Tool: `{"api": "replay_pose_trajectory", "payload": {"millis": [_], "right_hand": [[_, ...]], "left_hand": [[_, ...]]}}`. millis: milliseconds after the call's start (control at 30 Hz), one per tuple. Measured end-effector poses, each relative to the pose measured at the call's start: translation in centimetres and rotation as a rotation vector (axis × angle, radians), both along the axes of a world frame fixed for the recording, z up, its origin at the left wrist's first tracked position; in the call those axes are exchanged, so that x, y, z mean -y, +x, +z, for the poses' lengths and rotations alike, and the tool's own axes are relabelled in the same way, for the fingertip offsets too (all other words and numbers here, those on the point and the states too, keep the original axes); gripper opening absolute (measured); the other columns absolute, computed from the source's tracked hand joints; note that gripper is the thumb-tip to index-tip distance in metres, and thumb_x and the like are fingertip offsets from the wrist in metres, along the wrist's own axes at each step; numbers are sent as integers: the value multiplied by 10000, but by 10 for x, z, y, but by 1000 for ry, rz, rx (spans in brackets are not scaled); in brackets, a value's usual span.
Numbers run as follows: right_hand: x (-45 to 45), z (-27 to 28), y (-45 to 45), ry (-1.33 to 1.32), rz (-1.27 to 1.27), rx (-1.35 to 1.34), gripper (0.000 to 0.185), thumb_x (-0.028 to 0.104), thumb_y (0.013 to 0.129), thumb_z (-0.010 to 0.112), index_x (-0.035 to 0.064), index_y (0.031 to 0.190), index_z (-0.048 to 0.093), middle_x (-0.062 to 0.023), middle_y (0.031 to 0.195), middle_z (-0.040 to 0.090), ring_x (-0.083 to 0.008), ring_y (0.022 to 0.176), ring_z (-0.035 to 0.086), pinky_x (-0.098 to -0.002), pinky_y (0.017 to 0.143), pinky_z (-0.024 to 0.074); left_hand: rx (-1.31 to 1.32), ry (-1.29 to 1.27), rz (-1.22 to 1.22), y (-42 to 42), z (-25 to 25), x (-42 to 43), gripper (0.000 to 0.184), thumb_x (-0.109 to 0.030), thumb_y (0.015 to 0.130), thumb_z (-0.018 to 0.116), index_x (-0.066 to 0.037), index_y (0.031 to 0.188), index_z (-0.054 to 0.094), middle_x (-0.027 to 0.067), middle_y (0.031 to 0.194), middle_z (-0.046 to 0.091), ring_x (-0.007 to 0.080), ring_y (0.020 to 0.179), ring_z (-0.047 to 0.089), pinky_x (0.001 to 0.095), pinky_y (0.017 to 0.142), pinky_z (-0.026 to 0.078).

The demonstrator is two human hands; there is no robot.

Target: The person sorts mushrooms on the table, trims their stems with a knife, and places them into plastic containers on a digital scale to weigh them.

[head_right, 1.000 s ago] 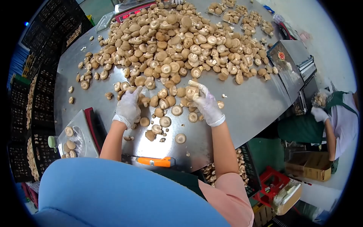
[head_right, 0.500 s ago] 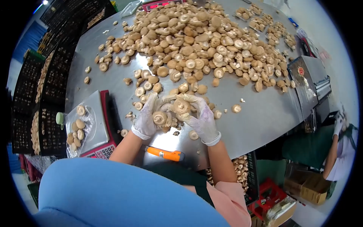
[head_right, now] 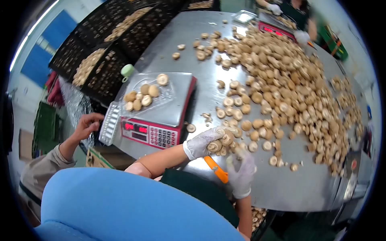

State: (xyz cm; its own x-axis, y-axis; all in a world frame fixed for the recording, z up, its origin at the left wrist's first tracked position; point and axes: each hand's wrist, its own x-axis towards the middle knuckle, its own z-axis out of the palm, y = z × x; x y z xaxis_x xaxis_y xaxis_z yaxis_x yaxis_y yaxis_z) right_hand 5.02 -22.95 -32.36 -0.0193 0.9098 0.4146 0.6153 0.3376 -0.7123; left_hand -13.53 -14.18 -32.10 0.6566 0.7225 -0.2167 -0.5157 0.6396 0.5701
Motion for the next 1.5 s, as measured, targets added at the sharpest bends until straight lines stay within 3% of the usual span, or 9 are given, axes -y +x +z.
{"api": "replay_pose_trajectory", "payload": {"millis": [67,133,233,533,633,833,867,967,1500], "right_hand": [[12,-12,-13,-92,149,-26,418,199,834,759,32,1186,607,-150,1100,630,-327,1065,589,-459,922,468],[21,-22,-27,-219,241,446,418,304,841,751,54,1151,622,-130,987,623,-334,919,577,-452,808,466],[20,-30,-34,-185,252,423,419,379,847,729,71,1118,643,-132,952,607,-346,861,562,-448,773,455],[18,-3,-28,-509,23,-21,345,249,885,701,42,1144,605,-174,946,644,-335,782,628,-388,707,519],[12,26,-41,-270,13,-59,292,243,904,680,49,1116,622,-182,907,669,-329,800,656,-378,714,525],[9,46,-66,-203,277,172,176,155,819,662,117,991,665,-123,897,661,-315,792,662,-390,681,535],[7,45,-69,-210,313,193,165,160,817,666,117,976,654,-121,879,652,-311,793,661,-392,680,532],[10,43,-73,-216,339,216,159,168,816,675,114,961,639,-120,858,643,-309,791,661,-399,684,530],[15,48,-62,-293,377,242,186,177,827,678,98,995,661,-117,899,677,-310,816,676,-389,716,539]], "left_hand": [[-29,-42,52,-23,-3,7,419,-290,1017,512,-25,1340,489,142,1097,647,193,820,682,282,676,582],[-52,-106,94,-43,8,18,418,-273,1020,500,-34,1362,476,130,1113,638,177,820,680,271,661,581],[-60,-5,122,-64,16,28,455,-242,1007,513,-9,1391,438,153,1147,635,185,794,689,262,612,584],[-184,197,225,-102,20,45,536,-250,964,623,21,1392,446,124,1039,639,141,733,640,234,646,533],[-195,146,231,-104,21,52,523,-247,965,623,27,1379,457,95,980,618,126,716,613,247,663,523],[-311,278,19,-110,16,61,508,-162,936,607,-26,1400,451,27,874,602,105,628,565,218,554,434],[-319,255,63,-102,29,66,589,-281,887,697,-23,1360,460,22,885,596,77,651,565,209,572,447],[-580,243,54,-96,54,71,669,-140,858,717,-73,1449,413,12,924,603,77,683,574,206,573,447],[-533,227,-156,-100,56,68,618,-47,836,689,-71,1405,450,35,952,621,104,752,620,247,647,509]]}}
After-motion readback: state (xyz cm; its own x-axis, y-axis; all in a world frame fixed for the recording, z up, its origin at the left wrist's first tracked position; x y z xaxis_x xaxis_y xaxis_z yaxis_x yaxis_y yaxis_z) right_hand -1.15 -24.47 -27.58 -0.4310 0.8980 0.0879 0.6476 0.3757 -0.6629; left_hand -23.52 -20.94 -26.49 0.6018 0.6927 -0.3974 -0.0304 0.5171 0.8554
